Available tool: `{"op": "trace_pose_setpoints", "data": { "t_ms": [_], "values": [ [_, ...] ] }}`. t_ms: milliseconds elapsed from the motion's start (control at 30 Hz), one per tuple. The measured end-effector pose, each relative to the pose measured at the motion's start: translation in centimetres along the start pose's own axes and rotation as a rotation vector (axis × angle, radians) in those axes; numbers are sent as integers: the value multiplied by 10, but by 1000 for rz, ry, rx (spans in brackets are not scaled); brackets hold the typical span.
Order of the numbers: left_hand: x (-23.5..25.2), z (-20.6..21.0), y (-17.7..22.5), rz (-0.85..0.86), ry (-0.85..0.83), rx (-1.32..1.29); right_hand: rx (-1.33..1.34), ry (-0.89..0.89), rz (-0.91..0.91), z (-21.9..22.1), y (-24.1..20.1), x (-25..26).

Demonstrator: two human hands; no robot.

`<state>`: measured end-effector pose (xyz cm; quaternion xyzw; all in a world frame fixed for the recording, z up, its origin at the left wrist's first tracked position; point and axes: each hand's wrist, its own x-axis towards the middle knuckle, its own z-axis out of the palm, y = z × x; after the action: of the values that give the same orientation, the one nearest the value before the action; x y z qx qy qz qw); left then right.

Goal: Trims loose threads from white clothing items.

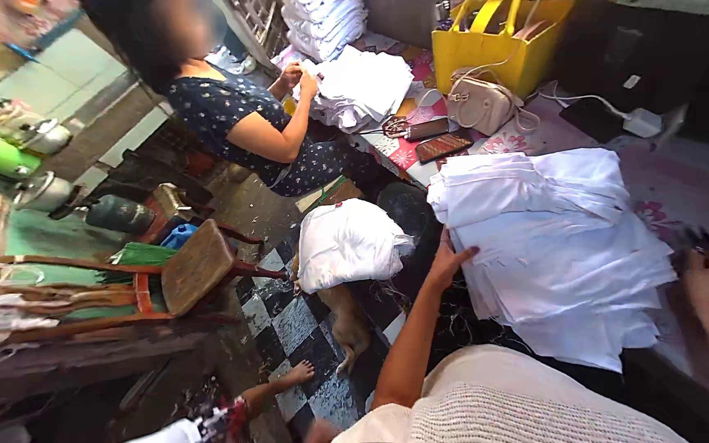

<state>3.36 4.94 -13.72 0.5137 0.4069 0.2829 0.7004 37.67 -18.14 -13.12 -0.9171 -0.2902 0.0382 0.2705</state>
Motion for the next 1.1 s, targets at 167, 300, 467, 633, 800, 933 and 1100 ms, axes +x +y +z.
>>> {"op": "trace_pose_setpoints", "data": {
  "t_ms": [167,300,467,633,800,933,1100],
  "values": [
    [-29,-2,-1,-235,-140,378,-43,28,30,-2,-9,-14],
    [-64,-1,33,-389,-669,688,-27,65,43,1,8,-12],
    [-62,70,69,300,-357,1048,8,101,103,-3,3,-13],
    [3,149,28,789,-173,1411,9,128,139,1,9,-11],
    [37,169,28,833,-187,1480,205,266,-38,-16,-24,-37],
    [42,162,43,734,-321,1460,275,-18,-347,-7,-87,-77],
    [32,155,43,817,-308,1559,379,-474,-685,49,-142,-146]
  ]
}}
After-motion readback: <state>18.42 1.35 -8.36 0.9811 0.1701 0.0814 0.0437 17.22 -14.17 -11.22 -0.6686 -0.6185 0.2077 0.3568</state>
